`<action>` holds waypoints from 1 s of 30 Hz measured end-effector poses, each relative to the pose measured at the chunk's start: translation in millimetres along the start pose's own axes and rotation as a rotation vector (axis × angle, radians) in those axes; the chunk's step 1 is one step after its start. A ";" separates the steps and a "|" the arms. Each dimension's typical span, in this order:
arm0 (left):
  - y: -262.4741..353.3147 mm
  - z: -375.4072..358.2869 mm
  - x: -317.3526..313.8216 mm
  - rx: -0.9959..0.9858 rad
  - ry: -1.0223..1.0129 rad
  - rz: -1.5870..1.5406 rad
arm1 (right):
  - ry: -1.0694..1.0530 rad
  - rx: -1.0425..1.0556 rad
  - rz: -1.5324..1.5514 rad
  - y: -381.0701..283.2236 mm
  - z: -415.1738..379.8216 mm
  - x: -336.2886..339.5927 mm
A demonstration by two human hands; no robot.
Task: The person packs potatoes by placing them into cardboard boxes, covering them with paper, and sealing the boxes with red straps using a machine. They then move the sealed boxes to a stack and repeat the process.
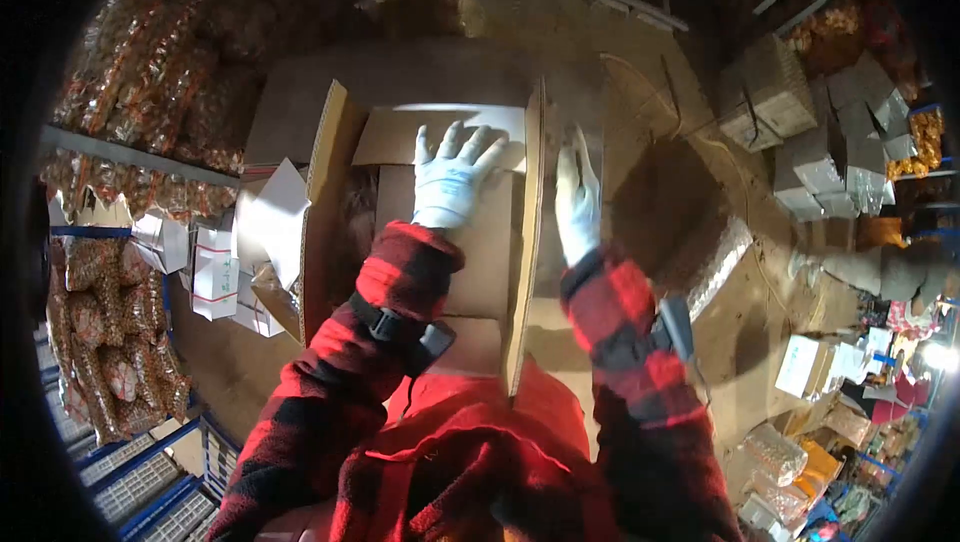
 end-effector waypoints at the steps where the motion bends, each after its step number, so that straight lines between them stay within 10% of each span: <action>1: 2.1 -2.5 0.6 0.008 -0.008 -0.014 | -0.059 0.245 -0.225 8.1 12.6 -7.6; 2: -0.4 -1.4 0.9 0.022 -0.003 -0.024 | -0.129 0.503 -0.450 19.8 21.1 -19.9; 3: -3.5 1.4 -0.4 0.022 -0.003 -0.047 | -0.074 0.073 -0.164 16.2 32.6 -37.4; 8: -24.0 -8.3 -23.8 0.126 0.028 -0.289 | 0.061 0.229 -0.976 21.8 33.4 -99.7; 12: -41.6 -47.6 82.2 0.273 -0.259 -0.929 | 0.029 0.223 -1.130 19.4 39.6 -97.4; 17: -153.2 -59.4 137.8 0.323 0.093 -0.681 | 0.016 0.310 -1.116 5.9 37.2 -97.2; 21: -144.3 -56.8 55.4 0.544 -0.085 -1.307 | 0.015 0.317 -1.181 15.0 40.3 -106.5; 28: -79.9 -49.4 30.8 0.268 -0.235 0.016 | -0.013 0.407 -1.274 31.0 47.0 -132.4; 30: -86.3 -52.5 27.3 0.199 -0.160 -0.024 | -0.059 0.393 -1.168 21.1 41.8 -124.0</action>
Point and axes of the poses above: each hand's wrist, its own z-axis towards the middle knuckle, its own x-axis out of the back of the hand, y = z × x, the point moved 7 cm from there along z, towards the middle knuckle, and after that the axes turned 2 degrees about -z, right-handed, at the moved point
